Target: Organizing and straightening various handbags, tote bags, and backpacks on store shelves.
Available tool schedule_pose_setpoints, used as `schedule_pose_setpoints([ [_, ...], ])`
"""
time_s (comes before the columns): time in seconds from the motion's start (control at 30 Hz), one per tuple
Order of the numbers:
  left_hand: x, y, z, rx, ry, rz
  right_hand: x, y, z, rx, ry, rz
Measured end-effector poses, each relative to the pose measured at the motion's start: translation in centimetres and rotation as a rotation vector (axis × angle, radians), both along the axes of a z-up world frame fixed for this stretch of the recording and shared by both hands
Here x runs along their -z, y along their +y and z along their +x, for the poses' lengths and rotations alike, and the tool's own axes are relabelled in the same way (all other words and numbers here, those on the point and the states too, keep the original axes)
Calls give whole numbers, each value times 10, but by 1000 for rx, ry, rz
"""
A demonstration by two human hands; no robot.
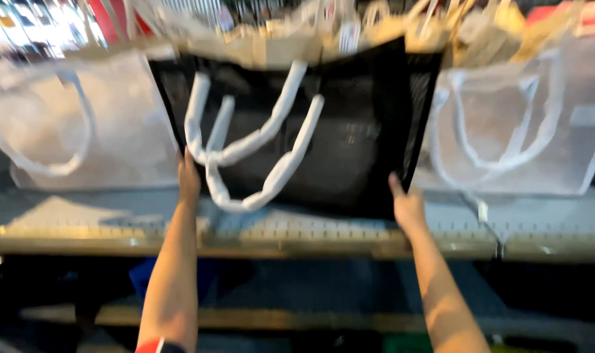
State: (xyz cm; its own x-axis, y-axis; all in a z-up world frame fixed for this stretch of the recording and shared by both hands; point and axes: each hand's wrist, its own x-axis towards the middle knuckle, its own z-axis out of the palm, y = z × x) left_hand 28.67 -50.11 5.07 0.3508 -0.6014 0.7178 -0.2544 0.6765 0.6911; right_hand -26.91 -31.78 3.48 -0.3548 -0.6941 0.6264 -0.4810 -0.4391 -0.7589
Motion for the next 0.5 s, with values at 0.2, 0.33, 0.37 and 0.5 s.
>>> schedule_pose_setpoints([
  [0.2,1,11,-1,19,39,127,-6,16,4,99,4,-98],
  [0.33,3,29,-1,-103,58,180,-8,24,6,146,41,-157],
  [0.37,2,34,-3,-141,63,204,-9,27,6,141,18,-136],
  [0.5,1,62,-1,-200,76,182,-11,29,6,127,-8,-122],
])
